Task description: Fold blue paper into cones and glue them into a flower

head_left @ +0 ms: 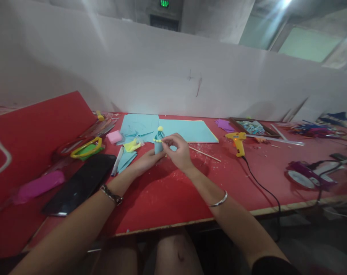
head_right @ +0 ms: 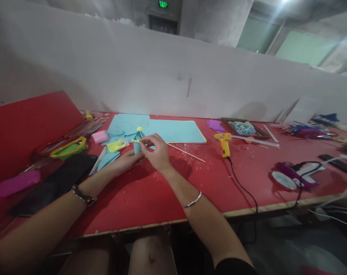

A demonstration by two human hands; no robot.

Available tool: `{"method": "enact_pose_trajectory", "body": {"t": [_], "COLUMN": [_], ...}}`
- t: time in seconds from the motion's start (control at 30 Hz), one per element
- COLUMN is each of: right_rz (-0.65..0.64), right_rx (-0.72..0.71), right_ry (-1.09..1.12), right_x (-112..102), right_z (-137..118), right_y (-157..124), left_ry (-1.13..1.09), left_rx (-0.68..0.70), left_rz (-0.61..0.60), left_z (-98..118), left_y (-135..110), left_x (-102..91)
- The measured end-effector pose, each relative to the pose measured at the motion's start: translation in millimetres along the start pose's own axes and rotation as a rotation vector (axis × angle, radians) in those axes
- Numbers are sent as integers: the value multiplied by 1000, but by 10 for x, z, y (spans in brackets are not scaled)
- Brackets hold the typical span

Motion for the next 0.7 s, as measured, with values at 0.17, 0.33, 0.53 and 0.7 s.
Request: {"method": "enact_pose_trajectory", "body": {"t": [0.17, 0.33, 0.53, 0.7], "right_rz": [16, 6, 22, 65], "right_rx": [18, 53, 68, 75], "right_ry": [34, 62, 101, 56], "right_x": [1, -7, -1, -15], "right_z": [8, 5, 18, 34], "right_y": [3, 8, 9, 13], "left_ry": [-16, -35, -27, -15], "left_rx": [13, -11, 3, 22], "left_rz": [-14, -17, 10, -14], "left_z": [-1, 20, 20, 57], "left_y": [7, -1, -10, -21], "left_x": [-10, 8, 6, 11]}}
Point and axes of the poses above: each hand's wrist, its own y-axis towards the middle knuckle, its own x-axis out of the palm, z = x × y, the point moved 1 cm from there along y, towards the middle knuckle, and after that the axes turned 2 degrees about y, right-handed, at the moved point
